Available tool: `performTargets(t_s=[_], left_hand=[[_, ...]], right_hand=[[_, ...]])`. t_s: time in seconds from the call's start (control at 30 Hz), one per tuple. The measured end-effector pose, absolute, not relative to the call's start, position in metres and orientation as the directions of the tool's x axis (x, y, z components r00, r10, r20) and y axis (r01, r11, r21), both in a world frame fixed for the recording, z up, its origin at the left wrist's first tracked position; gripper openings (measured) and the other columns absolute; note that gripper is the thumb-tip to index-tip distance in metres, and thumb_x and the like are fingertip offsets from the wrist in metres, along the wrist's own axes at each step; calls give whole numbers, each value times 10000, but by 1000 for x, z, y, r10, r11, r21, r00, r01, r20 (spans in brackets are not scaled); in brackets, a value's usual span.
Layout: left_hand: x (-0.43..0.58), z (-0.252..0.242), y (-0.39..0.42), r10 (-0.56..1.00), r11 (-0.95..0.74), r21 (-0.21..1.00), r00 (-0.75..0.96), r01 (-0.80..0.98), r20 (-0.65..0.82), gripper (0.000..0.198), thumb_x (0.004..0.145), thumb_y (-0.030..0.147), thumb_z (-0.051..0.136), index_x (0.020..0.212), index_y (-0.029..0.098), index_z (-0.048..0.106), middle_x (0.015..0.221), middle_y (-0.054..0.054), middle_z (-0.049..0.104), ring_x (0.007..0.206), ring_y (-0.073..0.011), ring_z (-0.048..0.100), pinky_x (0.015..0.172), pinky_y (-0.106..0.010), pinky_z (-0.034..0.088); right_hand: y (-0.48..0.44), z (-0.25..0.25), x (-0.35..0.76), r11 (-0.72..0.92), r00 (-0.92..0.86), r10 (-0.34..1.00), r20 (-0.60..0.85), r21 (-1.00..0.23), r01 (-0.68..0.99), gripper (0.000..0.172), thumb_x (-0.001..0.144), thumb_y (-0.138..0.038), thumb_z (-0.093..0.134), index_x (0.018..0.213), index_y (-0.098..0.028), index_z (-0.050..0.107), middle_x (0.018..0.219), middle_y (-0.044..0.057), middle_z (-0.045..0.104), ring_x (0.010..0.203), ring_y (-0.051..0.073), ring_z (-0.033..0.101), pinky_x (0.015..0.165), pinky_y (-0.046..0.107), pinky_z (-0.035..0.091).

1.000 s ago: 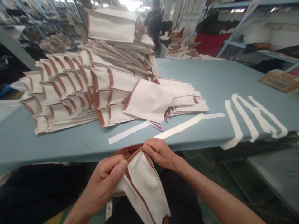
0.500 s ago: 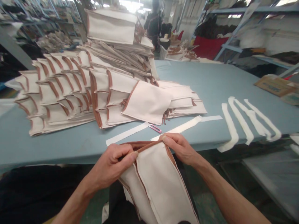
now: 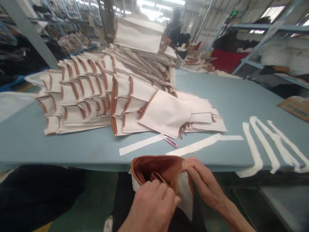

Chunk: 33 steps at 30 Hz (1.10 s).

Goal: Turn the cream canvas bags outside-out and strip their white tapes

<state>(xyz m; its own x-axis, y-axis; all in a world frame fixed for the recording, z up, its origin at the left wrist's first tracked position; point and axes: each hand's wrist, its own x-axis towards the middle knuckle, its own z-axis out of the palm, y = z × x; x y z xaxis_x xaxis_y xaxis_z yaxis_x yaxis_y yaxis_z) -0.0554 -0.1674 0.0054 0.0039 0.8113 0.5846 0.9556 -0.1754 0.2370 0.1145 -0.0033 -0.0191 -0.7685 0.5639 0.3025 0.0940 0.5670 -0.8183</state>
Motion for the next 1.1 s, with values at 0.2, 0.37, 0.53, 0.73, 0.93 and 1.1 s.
performTargets(t_s=[0.2,0.37,0.53,0.73,0.93,1.1], left_hand=[[-21,-27,-163,845,-127,298,-54,946,532,257,887,198,787,690,222,623,601,22,647,544,-199,619,543,-377,425],[-29,-25,-154,864,-156,350,-44,924,501,320,1023,172,617,710,238,614,607,19,658,547,-214,634,549,-393,434],[-82,-23,-162,848,-266,423,1,867,530,488,1177,270,334,773,253,608,617,30,648,519,-188,621,537,-352,427],[-131,-41,-188,870,-270,596,-73,756,487,278,1144,371,506,945,280,677,797,39,776,691,-151,751,689,-226,540],[-137,-45,-202,955,-66,725,-166,685,244,267,1079,517,597,1179,324,752,1080,-3,839,957,-191,801,862,-209,598],[-116,-10,-177,978,-112,816,-83,567,193,244,1043,512,657,1135,315,767,1037,-5,826,939,-192,782,862,-229,605]], right_hand=[[-13,-48,137,495,-696,684,219,-840,222,274,1150,-319,475,971,-233,664,945,33,678,925,192,661,867,287,523],[-10,-48,143,477,-704,698,130,-819,320,324,1163,-343,441,925,-215,619,799,1,619,720,170,593,676,267,492],[0,-15,137,525,-794,603,74,-787,326,385,1143,-412,479,834,-211,590,761,-13,603,687,148,565,646,252,448],[9,10,116,609,-903,413,122,-774,174,241,1078,-250,475,931,-201,660,871,31,690,808,173,619,777,295,460],[3,19,100,669,-928,295,229,-742,30,129,930,-87,592,891,-202,635,839,14,715,802,161,620,763,276,448],[-3,35,92,655,-943,233,239,-755,-29,122,918,-97,604,877,-207,640,828,8,706,773,153,610,734,280,434]])
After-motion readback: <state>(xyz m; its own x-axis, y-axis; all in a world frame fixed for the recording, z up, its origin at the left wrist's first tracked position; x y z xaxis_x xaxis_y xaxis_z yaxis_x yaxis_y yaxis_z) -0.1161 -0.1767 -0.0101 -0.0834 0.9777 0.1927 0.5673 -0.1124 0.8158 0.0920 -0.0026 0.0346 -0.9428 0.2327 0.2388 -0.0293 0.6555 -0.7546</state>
